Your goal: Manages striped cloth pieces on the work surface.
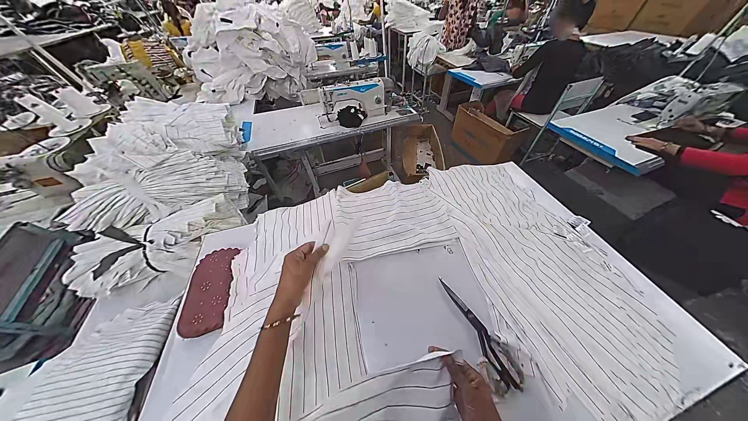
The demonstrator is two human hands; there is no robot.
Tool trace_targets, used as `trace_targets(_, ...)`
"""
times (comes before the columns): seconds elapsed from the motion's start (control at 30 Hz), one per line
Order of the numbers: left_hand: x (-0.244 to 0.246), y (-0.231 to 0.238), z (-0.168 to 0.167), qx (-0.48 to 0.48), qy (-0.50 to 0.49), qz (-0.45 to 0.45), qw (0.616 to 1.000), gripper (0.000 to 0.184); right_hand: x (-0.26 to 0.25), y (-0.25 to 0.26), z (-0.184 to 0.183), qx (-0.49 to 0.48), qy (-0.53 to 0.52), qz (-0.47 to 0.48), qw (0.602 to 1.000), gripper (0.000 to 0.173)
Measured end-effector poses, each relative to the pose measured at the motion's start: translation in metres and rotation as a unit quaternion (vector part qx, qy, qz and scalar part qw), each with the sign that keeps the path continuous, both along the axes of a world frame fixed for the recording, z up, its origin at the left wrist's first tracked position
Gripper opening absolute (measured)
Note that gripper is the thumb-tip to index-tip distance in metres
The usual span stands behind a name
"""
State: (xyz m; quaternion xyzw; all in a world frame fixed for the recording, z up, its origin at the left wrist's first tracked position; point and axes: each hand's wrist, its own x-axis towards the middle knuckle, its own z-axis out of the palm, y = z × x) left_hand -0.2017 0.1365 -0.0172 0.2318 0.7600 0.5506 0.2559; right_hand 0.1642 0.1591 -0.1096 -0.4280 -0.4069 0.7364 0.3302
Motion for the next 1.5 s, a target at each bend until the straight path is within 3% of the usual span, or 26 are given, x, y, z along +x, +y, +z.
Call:
trace_targets(0.1, 0.056, -0.055, 0.041, 0.021, -0.005, -0.095, 0.995, 0.011, 0.003, -0.012, 0.016, 0.178, -0.109, -0.005, 0.978, 0.016)
trace_targets(0.2, 0.099, -0.098, 0.065, 0.055, 0.049, -0.145, 0.987, 0.005, 0.000, -0.016, 0.048, 0.398, -0.197, 0.073, 0.893, 0.028)
trace_targets(0.27, 0.128, -0.124, 0.075, 0.092, 0.068, -0.164, 0.980, 0.008, 0.004, -0.027, 0.095, 0.396, -0.071, 0.250, 0.881, 0.024)
trace_targets(0.33, 0.157, -0.148, 0.083, 0.131, 0.085, -0.177, 0.972, 0.011, 0.002, -0.038, 0.141, 0.335, 0.147, 0.449, 0.815, 0.023)
trace_targets(0.37, 0.171, -0.159, 0.083, 0.153, 0.086, -0.183, 0.967, 0.010, -0.002, -0.045, 0.158, 0.315, 0.215, 0.498, 0.779, 0.022)
trace_targets(0.4, 0.184, -0.170, 0.082, 0.175, 0.081, -0.186, 0.963, 0.009, -0.006, -0.050, 0.168, 0.320, 0.236, 0.503, 0.767, 0.021)
trace_targets(0.53, 0.219, -0.204, 0.072, 0.242, 0.049, -0.154, 0.957, 0.013, -0.017, -0.063, 0.174, 0.357, 0.132, 0.372, 0.847, 0.011)
trace_targets(0.7, 0.237, -0.227, 0.060, 0.274, 0.045, -0.103, 0.955, 0.017, -0.011, -0.081, 0.173, 0.304, 0.104, 0.360, 0.876, 0.007)
trace_targets(1.2, 0.253, -0.241, 0.051, 0.305, 0.173, -0.089, 0.932, 0.020, -0.007, -0.097, 0.179, 0.280, 0.077, 0.379, 0.879, 0.015)
trace_targets(1.37, 0.256, -0.232, 0.055, 0.283, 0.205, -0.004, 0.937, 0.013, -0.011, -0.095, 0.181, 0.275, 0.051, 0.394, 0.875, 0.027)
trace_targets(1.5, 0.259, -0.225, 0.055, 0.290, 0.145, 0.030, 0.945, 0.009, -0.013, -0.081, 0.181, 0.317, 0.052, 0.453, 0.831, 0.009)
